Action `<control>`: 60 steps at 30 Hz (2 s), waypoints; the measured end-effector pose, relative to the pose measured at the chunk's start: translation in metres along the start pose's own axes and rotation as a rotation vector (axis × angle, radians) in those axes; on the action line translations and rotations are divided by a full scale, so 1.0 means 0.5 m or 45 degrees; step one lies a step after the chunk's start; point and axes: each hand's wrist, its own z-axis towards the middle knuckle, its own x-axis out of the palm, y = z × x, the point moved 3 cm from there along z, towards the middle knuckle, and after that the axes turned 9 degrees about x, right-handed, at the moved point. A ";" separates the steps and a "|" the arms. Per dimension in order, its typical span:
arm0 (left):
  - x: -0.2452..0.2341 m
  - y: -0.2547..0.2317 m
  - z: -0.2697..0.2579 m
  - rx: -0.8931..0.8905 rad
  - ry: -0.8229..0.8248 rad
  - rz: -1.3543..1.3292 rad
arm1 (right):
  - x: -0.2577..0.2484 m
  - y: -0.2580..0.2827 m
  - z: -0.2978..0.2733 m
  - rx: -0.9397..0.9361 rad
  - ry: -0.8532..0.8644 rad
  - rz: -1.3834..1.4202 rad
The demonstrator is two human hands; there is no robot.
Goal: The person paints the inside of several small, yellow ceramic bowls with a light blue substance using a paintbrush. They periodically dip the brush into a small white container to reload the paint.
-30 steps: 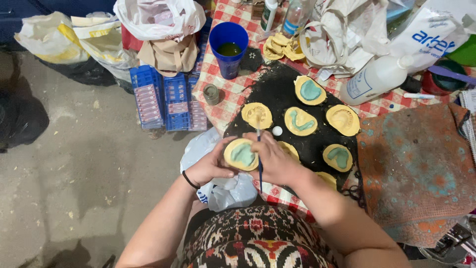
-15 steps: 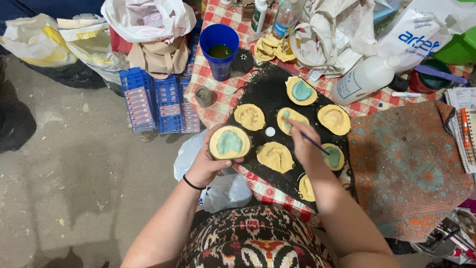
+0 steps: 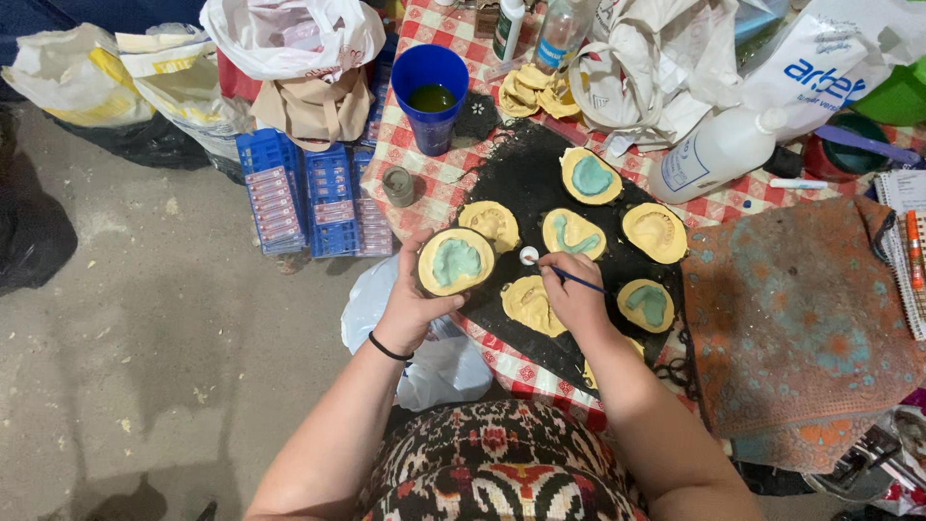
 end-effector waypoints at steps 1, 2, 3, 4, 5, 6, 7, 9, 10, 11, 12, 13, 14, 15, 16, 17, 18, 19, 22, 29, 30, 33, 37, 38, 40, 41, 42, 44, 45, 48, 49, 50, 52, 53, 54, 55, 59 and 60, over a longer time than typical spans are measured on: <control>0.007 -0.002 -0.003 0.002 -0.001 0.000 | -0.003 0.004 -0.001 -0.002 0.001 0.000; 0.014 -0.004 -0.006 -0.010 -0.001 -0.014 | -0.006 0.008 -0.001 -0.015 -0.020 0.005; 0.022 -0.007 -0.008 -0.020 -0.001 -0.029 | -0.010 0.014 0.000 -0.030 -0.041 0.009; 0.022 -0.006 -0.001 -0.017 -0.001 -0.029 | -0.009 0.014 0.004 -0.034 -0.040 0.010; 0.022 -0.005 0.002 -0.012 0.017 -0.030 | -0.006 0.011 0.004 -0.021 -0.017 -0.011; 0.022 -0.004 0.005 -0.008 0.035 -0.032 | -0.004 0.009 0.004 -0.008 0.006 -0.031; 0.016 -0.001 0.006 -0.004 0.036 -0.031 | -0.008 0.013 0.004 -0.012 0.005 -0.030; 0.004 0.005 0.005 -0.012 0.065 0.016 | -0.015 0.020 0.002 0.038 0.027 0.014; 0.001 0.008 0.005 -0.010 0.063 0.018 | -0.015 0.022 0.001 0.035 0.029 0.016; -0.002 0.013 0.007 -0.011 0.067 0.027 | -0.015 0.022 0.001 0.052 0.033 0.018; -0.004 0.018 0.009 -0.012 0.070 0.037 | -0.015 0.022 0.001 0.069 0.038 0.021; -0.001 0.019 0.009 -0.009 0.069 0.037 | -0.026 0.037 0.002 0.066 0.039 0.021; 0.001 0.020 0.009 -0.009 0.067 0.038 | -0.036 0.049 0.004 0.127 0.043 0.076; 0.003 0.021 0.008 -0.011 0.066 0.041 | -0.047 0.061 0.003 0.190 0.047 0.133; 0.003 0.017 0.007 -0.010 0.065 0.041 | -0.061 0.078 0.001 0.188 0.048 0.133; 0.004 0.012 0.008 0.003 0.079 0.073 | -0.077 0.095 0.000 0.215 0.020 0.272; 0.004 0.006 0.009 0.016 0.092 0.105 | -0.093 0.112 0.000 0.241 -0.007 0.412; 0.012 0.003 0.007 0.019 0.092 0.105 | -0.106 0.126 0.000 0.239 -0.007 0.412; 0.037 -0.013 0.000 0.049 0.134 0.241 | -0.160 0.200 0.001 0.160 -0.095 0.828; 0.098 -0.063 -0.012 0.099 0.359 0.815 | -0.212 0.387 0.021 -0.546 0.099 0.493; 0.105 -0.067 -0.013 0.083 0.378 0.838 | -0.213 0.403 0.025 -0.597 0.137 0.356; 0.111 -0.067 -0.015 0.063 0.416 0.937 | -0.211 0.380 0.038 -0.539 0.159 0.278; 0.115 -0.071 -0.018 0.039 0.401 0.961 | -0.224 0.408 0.031 -0.604 0.104 0.250; 0.113 -0.071 -0.017 0.041 0.412 0.984 | -0.216 0.411 0.031 -0.612 0.140 0.254; 0.113 -0.072 -0.020 0.038 0.426 1.008 | -0.212 0.410 0.031 -0.615 0.174 0.257; 0.116 -0.072 -0.020 0.046 0.428 0.967 | -0.218 0.404 0.034 -0.628 0.130 0.221; 0.119 -0.072 -0.020 0.054 0.431 0.927 | -0.225 0.399 0.038 -0.641 0.086 0.185; 0.114 -0.068 -0.020 0.067 0.431 0.924 | -0.235 0.417 0.033 -0.621 0.109 0.224; 0.113 -0.064 -0.020 0.079 0.435 0.917 | -0.241 0.424 0.030 -0.598 0.128 0.260; 0.112 -0.064 -0.021 0.062 0.412 0.873 | -0.212 0.387 0.030 -0.560 0.098 0.323; 0.111 -0.063 -0.021 0.064 0.412 0.874 | -0.218 0.386 0.029 -0.562 0.097 0.324; 0.111 -0.060 -0.020 0.064 0.410 0.847 | -0.225 0.384 0.029 -0.558 0.064 0.303; 0.103 -0.052 -0.022 0.057 0.410 0.820 | -0.231 0.385 0.025 -0.547 0.030 0.283; 0.099 -0.046 -0.023 0.062 0.397 0.747 | -0.232 0.388 0.024 -0.561 0.041 0.295; 0.094 -0.040 -0.023 0.066 0.384 0.675 | -0.233 0.392 0.023 -0.576 0.052 0.308; 0.094 -0.037 -0.024 0.067 0.387 0.673 | -0.235 0.387 0.022 -0.576 0.050 0.306; 0.090 -0.030 -0.024 0.040 0.358 0.544 | -0.238 0.391 0.022 -0.558 0.041 0.327; 0.090 -0.028 -0.024 0.036 0.350 0.506 | -0.239 0.396 0.022 -0.541 0.061 0.370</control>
